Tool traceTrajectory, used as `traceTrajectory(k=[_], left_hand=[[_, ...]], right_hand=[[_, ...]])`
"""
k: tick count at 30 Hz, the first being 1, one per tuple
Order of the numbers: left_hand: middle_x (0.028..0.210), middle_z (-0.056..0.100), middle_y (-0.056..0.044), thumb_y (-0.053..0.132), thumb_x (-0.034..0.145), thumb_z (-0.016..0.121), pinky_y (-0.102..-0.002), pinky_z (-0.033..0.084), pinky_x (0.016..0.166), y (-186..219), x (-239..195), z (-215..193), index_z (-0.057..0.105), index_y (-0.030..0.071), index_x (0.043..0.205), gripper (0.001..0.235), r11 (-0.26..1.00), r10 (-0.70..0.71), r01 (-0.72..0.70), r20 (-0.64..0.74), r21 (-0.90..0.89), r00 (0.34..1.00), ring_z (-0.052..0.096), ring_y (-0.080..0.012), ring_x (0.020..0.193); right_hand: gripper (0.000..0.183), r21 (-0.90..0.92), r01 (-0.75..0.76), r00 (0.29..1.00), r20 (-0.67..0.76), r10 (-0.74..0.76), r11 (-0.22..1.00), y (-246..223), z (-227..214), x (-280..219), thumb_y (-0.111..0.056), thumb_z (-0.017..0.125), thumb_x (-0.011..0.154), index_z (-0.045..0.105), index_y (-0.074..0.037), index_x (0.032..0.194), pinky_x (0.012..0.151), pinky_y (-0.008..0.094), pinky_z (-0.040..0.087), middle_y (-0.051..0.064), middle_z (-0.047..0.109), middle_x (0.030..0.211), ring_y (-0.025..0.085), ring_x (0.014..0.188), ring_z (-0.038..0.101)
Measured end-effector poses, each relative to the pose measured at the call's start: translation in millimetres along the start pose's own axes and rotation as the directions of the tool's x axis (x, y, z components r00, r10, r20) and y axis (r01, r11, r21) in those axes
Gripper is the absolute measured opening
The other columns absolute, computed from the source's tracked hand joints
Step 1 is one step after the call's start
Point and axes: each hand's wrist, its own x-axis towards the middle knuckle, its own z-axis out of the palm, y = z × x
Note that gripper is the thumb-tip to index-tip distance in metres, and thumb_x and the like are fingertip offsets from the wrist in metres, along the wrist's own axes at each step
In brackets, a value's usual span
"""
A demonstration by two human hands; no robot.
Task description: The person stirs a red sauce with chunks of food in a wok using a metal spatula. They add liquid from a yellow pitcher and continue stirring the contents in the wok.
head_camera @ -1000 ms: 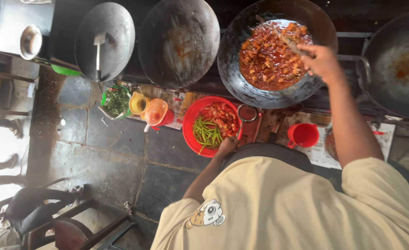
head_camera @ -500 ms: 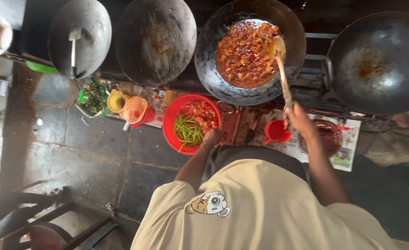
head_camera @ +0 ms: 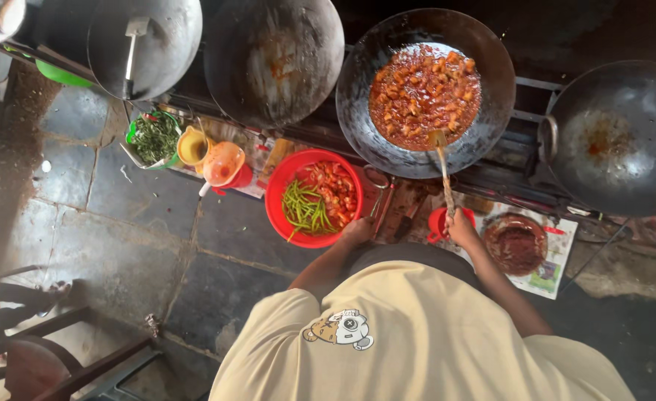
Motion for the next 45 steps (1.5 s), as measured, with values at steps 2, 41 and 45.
traceTrajectory(k=[2, 41, 45], left_hand=[[0.118, 0.072, -0.017, 0.044, 0.097, 0.051, -0.052, 0.054, 0.093, -18, -2, -22, 0.067, 0.028, 0.129, 0.039, 1.0, -0.021, 0.02, -0.04, -0.015, 0.999, 0.068, -0.0385, 0.11], [0.097, 0.078, -0.014, 0.028, 0.09, 0.065, -0.044, 0.059, 0.082, -53, 8, -20, 0.078, 0.024, 0.103, 0.019, 0.998, 0.011, -0.015, -0.073, -0.056, 0.997, 0.076, -0.0319, 0.093], [0.098, 0.076, -0.015, 0.031, 0.088, 0.068, -0.046, 0.058, 0.082, -36, -2, 6, 0.075, 0.019, 0.102, 0.02, 0.986, 0.089, -0.116, -0.208, -0.119, 0.974, 0.074, -0.0344, 0.093]], right_hand=[[0.013, -0.053, 0.053, 0.999, -0.011, -0.053, 0.997, 12, 6, 6, -0.003, 0.053, 0.096, 0.046, -0.002, 0.108, 0.057, 0.038, 0.054, 0.011, 0.059, 0.08, 0.022, 0.063, 0.064], [0.019, 0.016, -0.079, 0.997, 0.003, 0.079, 0.997, 50, 14, -12, 0.003, 0.045, 0.096, 0.054, -0.002, 0.112, 0.059, 0.035, 0.052, 0.007, 0.057, 0.078, 0.017, 0.066, 0.057], [0.019, -0.041, -0.064, 0.997, 0.05, 0.066, 0.997, 44, -2, 1, 0.003, 0.046, 0.095, 0.054, -0.003, 0.111, 0.06, 0.035, 0.054, 0.007, 0.06, 0.076, 0.018, 0.065, 0.061]])
